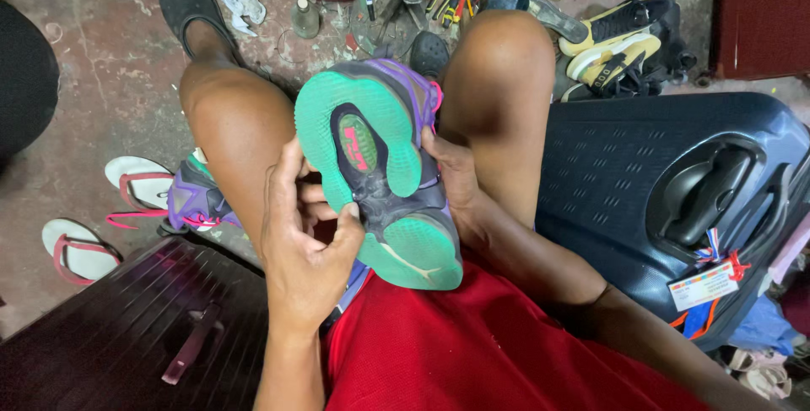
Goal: The person sits on the floor and repairs a purple and green sneaker. They inspect the sole, then use a small squeeze bottle to apply glue along the seam where the sole meets the upper. They press the sole down to secure the bond.
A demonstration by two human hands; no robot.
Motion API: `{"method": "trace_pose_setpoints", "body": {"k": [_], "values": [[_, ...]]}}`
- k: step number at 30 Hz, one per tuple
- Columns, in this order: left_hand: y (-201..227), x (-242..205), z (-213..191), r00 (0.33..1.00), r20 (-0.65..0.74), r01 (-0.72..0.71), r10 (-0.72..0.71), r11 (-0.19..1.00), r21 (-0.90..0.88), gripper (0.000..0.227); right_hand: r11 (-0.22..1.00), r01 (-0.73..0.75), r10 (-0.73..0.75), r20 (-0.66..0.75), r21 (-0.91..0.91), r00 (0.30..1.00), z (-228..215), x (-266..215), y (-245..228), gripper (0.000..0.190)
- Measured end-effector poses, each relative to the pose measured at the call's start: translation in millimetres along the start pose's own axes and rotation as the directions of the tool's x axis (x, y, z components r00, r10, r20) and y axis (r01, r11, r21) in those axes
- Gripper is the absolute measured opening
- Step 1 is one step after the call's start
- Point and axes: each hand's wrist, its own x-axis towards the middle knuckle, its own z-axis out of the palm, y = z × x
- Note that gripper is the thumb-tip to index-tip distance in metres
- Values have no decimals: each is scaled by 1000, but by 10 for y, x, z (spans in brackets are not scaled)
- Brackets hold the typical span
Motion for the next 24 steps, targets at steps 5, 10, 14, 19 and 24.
{"method": "trace_pose_setpoints", "body": {"k": [5,10,14,19,24], "values": [[-57,-25,30,995,-47,-84,89,991,104,81,997,-31,36,-72,66,997,109,-8,35,73],[-96,-68,30,980,-38,-191,197,975,115,73,985,-32,29,21,171,999,109,11,9,65],[-131,-85,14,982,-23,-184,185,982,48,75,984,-23,22,9,174,1000,72,1,16,65],[-159,-74,52,982,-64,-176,178,983,44,79,984,-36,38,-13,172,999,16,44,47,64],[-112,-42,42,992,-52,-111,114,992,53,78,997,20,-13,-84,79,996,36,21,57,69]]}}
